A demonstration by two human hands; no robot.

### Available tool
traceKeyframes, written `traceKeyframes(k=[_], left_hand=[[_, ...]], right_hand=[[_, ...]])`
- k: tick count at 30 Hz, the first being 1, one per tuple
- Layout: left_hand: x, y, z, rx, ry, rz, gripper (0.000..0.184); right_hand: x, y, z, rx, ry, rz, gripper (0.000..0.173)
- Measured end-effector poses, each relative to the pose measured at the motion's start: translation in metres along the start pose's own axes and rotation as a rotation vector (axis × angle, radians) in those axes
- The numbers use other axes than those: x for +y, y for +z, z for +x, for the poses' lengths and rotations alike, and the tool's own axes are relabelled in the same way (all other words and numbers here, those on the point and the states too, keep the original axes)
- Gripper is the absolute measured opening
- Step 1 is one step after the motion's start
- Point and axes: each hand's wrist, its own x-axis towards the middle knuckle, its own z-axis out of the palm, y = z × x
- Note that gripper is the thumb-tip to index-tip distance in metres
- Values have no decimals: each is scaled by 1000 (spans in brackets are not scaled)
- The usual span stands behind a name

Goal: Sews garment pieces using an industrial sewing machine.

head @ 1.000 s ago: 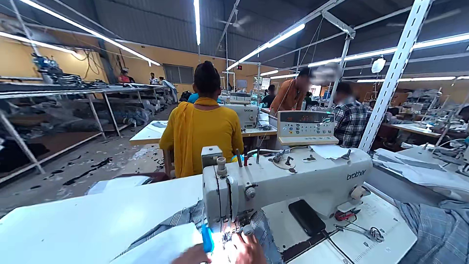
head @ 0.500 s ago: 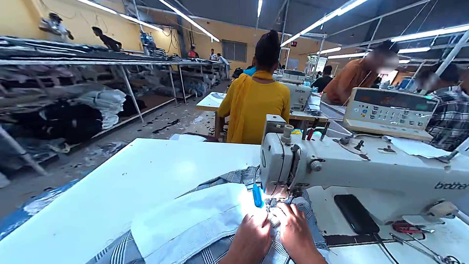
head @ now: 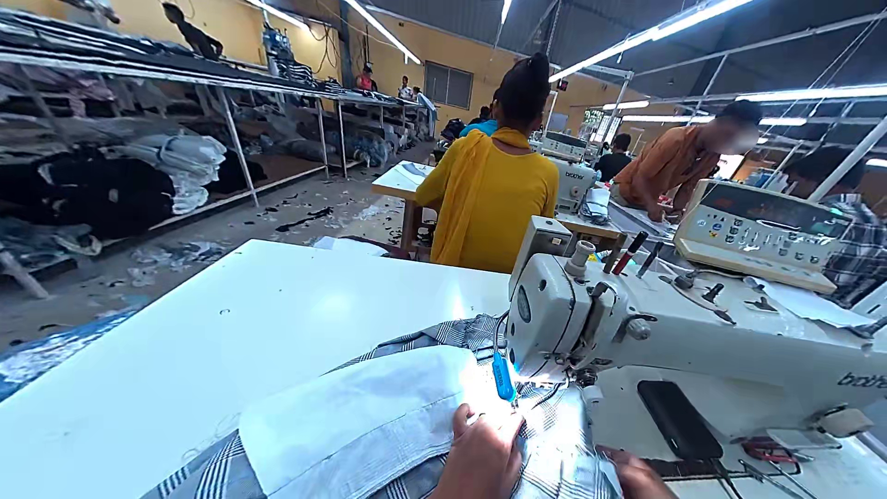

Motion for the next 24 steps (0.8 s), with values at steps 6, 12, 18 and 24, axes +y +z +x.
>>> traceKeyframes(k=[6, 12, 18, 24], left_hand=[[5, -19, 3, -240, -134, -85, 35], [4, -19, 1, -249, -64, -78, 35], [3, -9, -7, -114, 88, 168, 32], [4, -11, -9, -123, 95, 233, 34]], right_hand=[[-5, 56, -5, 93, 40, 177, 37], [4, 32, 9, 51, -234, -738, 32], [23, 1, 35, 29, -285, -747, 34], [19, 8, 24, 33, -282, -754, 41]])
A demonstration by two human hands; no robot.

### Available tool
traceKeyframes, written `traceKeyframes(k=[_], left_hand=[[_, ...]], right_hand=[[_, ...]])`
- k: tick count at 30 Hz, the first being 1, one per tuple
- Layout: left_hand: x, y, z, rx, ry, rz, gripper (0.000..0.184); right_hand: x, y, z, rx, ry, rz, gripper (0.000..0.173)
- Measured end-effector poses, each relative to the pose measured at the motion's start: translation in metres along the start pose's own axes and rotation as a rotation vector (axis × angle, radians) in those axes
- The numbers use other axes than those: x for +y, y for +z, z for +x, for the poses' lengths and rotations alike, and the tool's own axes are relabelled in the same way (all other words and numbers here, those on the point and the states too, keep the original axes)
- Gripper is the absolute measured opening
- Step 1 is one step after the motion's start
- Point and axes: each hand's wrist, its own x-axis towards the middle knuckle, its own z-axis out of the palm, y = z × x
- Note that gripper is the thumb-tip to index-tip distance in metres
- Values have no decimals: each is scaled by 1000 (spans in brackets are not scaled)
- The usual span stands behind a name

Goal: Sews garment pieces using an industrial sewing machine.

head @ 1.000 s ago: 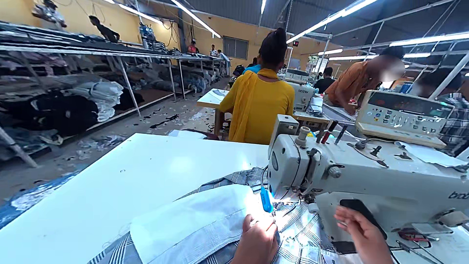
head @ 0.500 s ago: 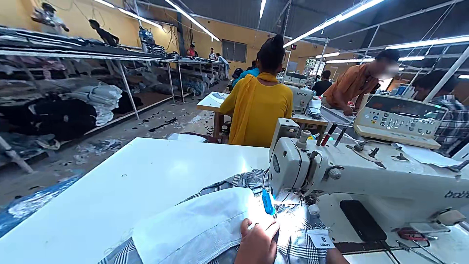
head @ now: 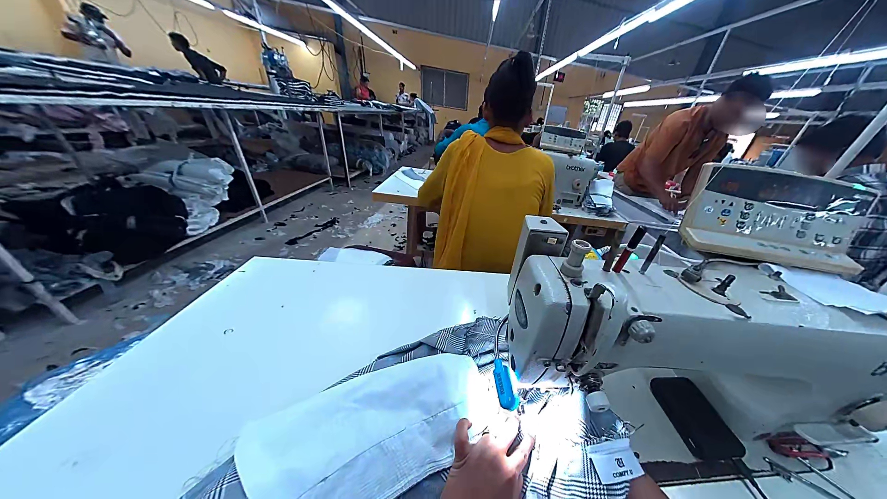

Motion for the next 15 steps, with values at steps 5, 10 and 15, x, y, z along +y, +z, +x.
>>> traceKeyframes(k=[5, 10, 15], left_hand=[[-3, -1, 1, 20, 31, -9, 35], [-8, -4, 4, -25, 39, -10, 36], [-17, 6, 8, 29, 65, -6, 36]], right_hand=[[-32, -4, -8, -30, 1, -73, 34], [-26, 0, 3, -32, -95, -54, 36], [-26, 0, 16, -96, -56, -30, 40]])
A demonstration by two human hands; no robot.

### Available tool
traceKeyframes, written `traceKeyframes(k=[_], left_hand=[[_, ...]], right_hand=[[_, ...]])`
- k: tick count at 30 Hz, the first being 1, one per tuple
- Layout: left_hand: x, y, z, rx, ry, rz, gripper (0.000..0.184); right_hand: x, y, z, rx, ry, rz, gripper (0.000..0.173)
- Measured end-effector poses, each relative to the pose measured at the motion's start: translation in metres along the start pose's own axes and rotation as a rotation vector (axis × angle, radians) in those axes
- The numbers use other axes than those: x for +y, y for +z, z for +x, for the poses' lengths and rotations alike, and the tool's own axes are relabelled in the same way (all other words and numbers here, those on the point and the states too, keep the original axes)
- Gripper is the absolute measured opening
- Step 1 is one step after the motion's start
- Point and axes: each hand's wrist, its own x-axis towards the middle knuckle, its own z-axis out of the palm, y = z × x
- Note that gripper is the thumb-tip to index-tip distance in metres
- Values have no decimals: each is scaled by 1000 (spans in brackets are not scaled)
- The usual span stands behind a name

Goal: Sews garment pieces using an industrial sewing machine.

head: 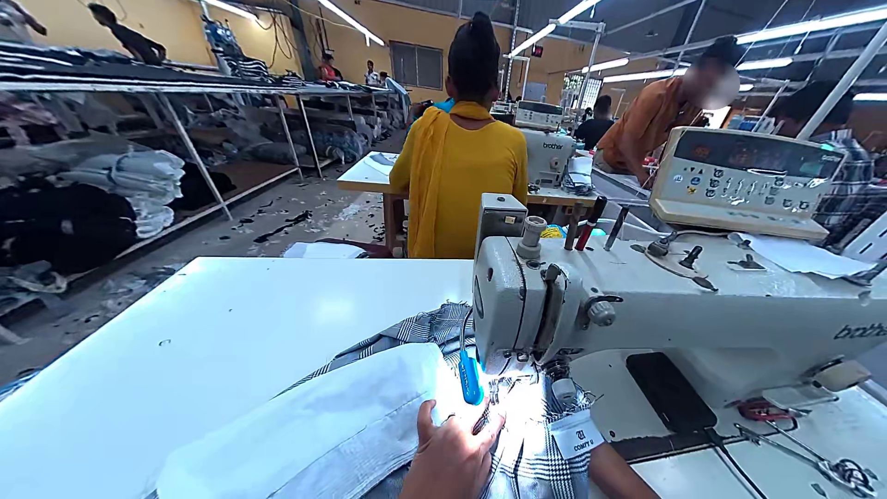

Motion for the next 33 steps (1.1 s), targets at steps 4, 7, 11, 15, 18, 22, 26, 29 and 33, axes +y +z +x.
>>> traceKeyframes(k=[4, 7, 11, 15, 18, 22, 26, 29, 33], left_hand=[[-3, 4, 2, 36, 2, -11, 36], [-2, 5, 2, 43, -13, -18, 36], [-1, 3, 3, 11, -44, -57, 37], [-1, 5, 5, 7, -59, -74, 35], [0, 5, 5, -10, -78, -77, 36], [1, 3, 5, -12, -71, -85, 35], [1, -2, 6, -58, -81, -128, 37], [-4, -1, 8, -70, -69, -169, 37], [-14, 0, 8, -105, -69, -254, 41]], right_hand=[[3, -1, 5, 12, 5, 39, 40], [4, 0, 5, 44, 3, 67, 39], [3, 2, 5, 71, 34, 52, 36], [3, 1, 5, 69, 94, 71, 35], [20, 5, 7, 94, 10, 100, 34], [8, 4, 1, 95, 42, 90, 36], [16, 7, 2, 99, -19, 106, 38], [0, 9, -9, 174, -12, 116, 38], [-2, 10, -8, 165, 1, 103, 40]])
